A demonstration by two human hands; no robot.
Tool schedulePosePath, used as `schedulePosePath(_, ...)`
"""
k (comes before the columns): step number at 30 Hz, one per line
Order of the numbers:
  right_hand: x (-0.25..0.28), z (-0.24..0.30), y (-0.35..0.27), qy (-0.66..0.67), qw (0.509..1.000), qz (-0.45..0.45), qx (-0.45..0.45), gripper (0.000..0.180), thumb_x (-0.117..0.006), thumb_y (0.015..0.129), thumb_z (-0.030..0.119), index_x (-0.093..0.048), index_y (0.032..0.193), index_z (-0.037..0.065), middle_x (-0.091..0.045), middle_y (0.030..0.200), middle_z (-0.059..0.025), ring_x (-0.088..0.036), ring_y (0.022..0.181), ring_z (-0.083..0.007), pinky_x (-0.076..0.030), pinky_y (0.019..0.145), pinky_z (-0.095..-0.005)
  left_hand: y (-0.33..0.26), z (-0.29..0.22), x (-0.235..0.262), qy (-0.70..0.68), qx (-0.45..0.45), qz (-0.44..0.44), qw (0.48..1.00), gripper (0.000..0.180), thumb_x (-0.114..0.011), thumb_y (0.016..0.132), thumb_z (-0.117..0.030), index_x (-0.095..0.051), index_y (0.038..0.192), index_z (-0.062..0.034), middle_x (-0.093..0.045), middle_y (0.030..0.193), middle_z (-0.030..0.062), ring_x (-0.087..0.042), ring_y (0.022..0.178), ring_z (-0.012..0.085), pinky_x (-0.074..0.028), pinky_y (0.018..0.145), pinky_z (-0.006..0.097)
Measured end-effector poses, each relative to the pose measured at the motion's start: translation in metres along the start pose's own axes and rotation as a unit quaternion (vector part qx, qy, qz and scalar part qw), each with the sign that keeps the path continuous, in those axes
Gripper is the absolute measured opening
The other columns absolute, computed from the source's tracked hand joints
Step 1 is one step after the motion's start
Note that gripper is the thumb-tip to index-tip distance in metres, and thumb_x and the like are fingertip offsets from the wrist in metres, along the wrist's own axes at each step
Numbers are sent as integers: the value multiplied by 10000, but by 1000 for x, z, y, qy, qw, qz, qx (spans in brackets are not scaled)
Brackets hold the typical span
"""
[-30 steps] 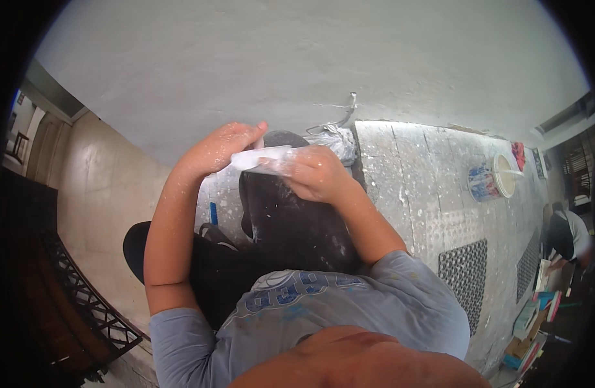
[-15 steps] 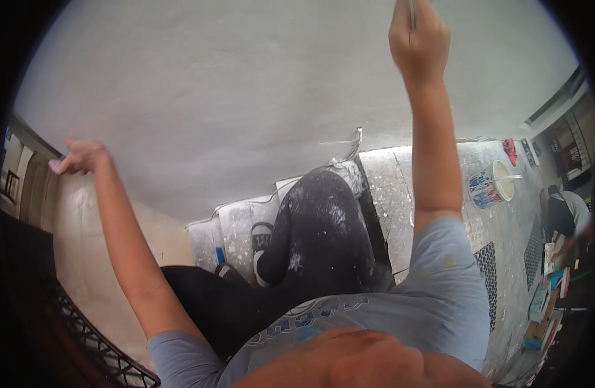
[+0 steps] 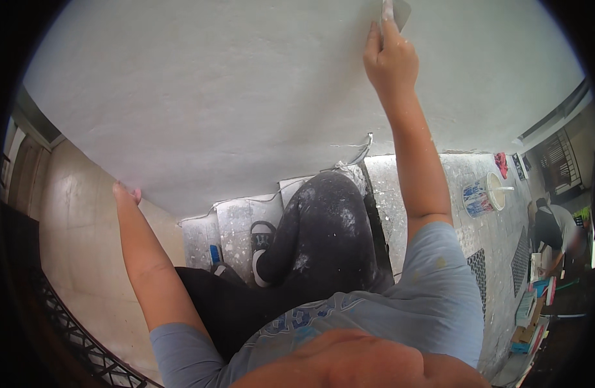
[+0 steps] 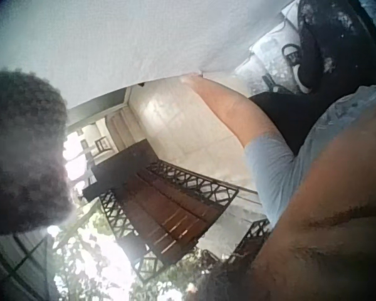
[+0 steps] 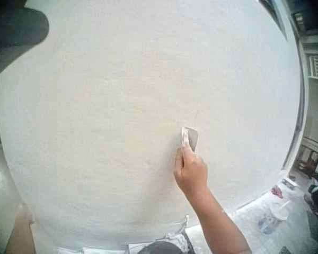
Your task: Applying and smoothing putty on a wall surface using a putty knife.
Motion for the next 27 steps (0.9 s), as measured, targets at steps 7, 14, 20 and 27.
schedulePosePath(7, 0, 19, 32, 13, 999, -16, 36, 290, -494, 927, 96, -567, 1145, -81, -519, 525, -177, -525, 412, -276, -386, 406, -370, 68, -24, 10, 917, -205, -152, 306, 465, -342, 954, -456, -606, 1248, -209, -492, 1400, 13, -481, 1259, 138, -401, 959, 315)
schedulePosePath(14, -20, 34, -9, -124, 968, 134, 171, 300, -482, 879, 128, -597, 1151, 180, -622, 666, -107, -611, 557, -326, -470, 473, -450, 19, -11, 5, 972, -179, -62, 140, 467, -260, 982, -383, -424, 1395, -235, -403, 1468, -16, -395, 1334, 134, -335, 1055, 354)
schedulePosePath(20, -38, 31, -15, -126, 906, 280, 290, 150, -505, 840, 111, -587, 951, 171, -649, 719, -88, -632, 589, -301, -476, 471, -436, 4, -11, -2, 970, -198, -66, 128, 496, -233, 990, -377, -350, 1453, -243, -347, 1504, -26, -343, 1372, 143, -288, 1099, 377)
schedulePosePath(27, -28, 54, -7, -107, 976, 119, 150, 135, -484, 855, 99, -582, 933, 149, -629, 706, -80, -641, 617, -290, -484, 487, -432, 31, -10, -1, 967, -209, -66, 131, 507, -229, 990, -407, -344, 1457, -244, -311, 1521, -29, -307, 1391, 156, -249, 1117, 391)
Point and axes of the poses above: each hand's wrist, its own y-axis towards the middle knuckle, its own x-axis out of the back of the hand, z = x × y, the point moved 3 cm from there along y, towards the middle knuckle
